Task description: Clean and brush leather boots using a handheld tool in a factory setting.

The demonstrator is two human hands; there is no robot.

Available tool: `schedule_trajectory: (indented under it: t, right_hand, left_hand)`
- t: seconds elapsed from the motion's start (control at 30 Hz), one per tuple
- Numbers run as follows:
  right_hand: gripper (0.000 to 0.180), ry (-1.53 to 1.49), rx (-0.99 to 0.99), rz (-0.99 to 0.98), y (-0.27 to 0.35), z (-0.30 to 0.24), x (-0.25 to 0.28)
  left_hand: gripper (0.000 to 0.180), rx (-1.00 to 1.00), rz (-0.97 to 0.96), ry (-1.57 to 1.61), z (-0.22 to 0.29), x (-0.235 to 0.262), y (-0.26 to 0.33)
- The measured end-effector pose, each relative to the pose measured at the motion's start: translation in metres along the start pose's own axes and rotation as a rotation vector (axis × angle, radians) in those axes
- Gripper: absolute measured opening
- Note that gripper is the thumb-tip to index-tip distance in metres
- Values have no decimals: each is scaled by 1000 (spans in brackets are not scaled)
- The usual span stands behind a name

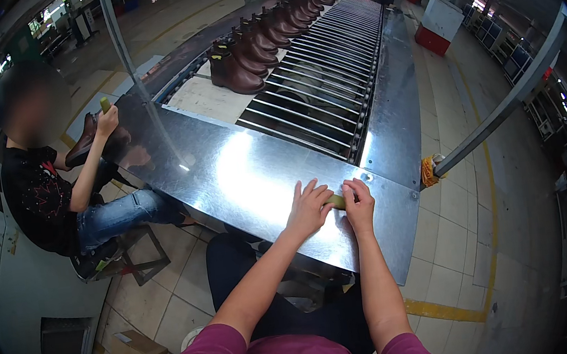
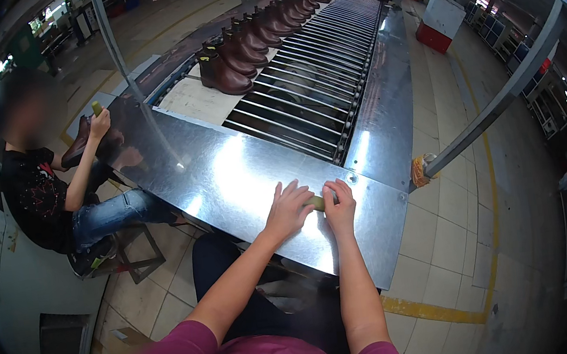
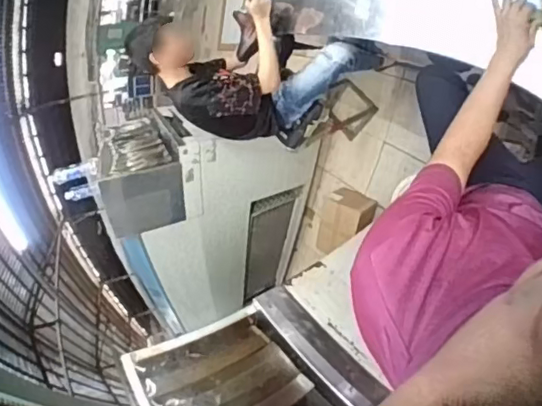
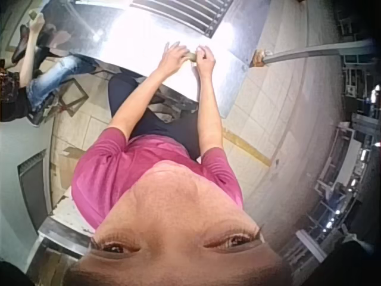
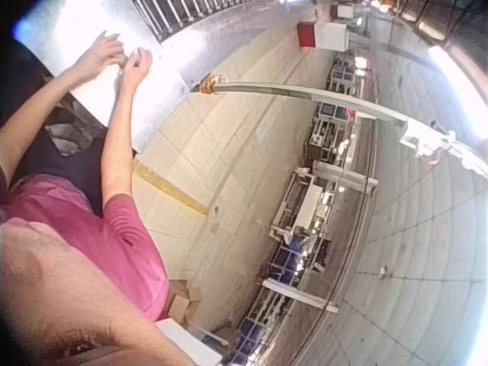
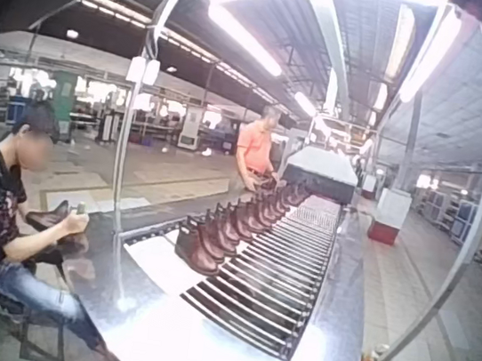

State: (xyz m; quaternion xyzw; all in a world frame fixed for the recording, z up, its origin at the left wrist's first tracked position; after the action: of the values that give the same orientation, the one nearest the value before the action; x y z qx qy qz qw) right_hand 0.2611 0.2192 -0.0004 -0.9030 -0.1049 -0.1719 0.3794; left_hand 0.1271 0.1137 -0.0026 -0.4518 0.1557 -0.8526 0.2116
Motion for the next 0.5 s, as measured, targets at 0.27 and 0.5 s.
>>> schedule_trajectory:
  t: [0.27,0.5]
  right_hand:
    - [17,-342,-416,-41,4,2,4]
    - [21,-188,-123,-70,-1,4,0]
  left_hand:
    - [40,164,143,-103,-2,8,1]
    - [39,-150,-99,26,7,3,-4]
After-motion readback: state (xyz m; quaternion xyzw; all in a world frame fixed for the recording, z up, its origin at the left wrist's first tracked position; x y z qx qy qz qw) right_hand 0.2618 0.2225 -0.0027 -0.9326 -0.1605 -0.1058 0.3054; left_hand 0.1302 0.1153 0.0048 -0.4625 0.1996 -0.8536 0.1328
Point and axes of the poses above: each hand's wrist, its own y-axis away from the middle knuckle, its own x-axis out of the back of the hand, z = x × y, the point moved 3 cm from there along -y, towards the middle knuckle, and after that the axes turned 4 degrees about -y, right-handed, at the moved point
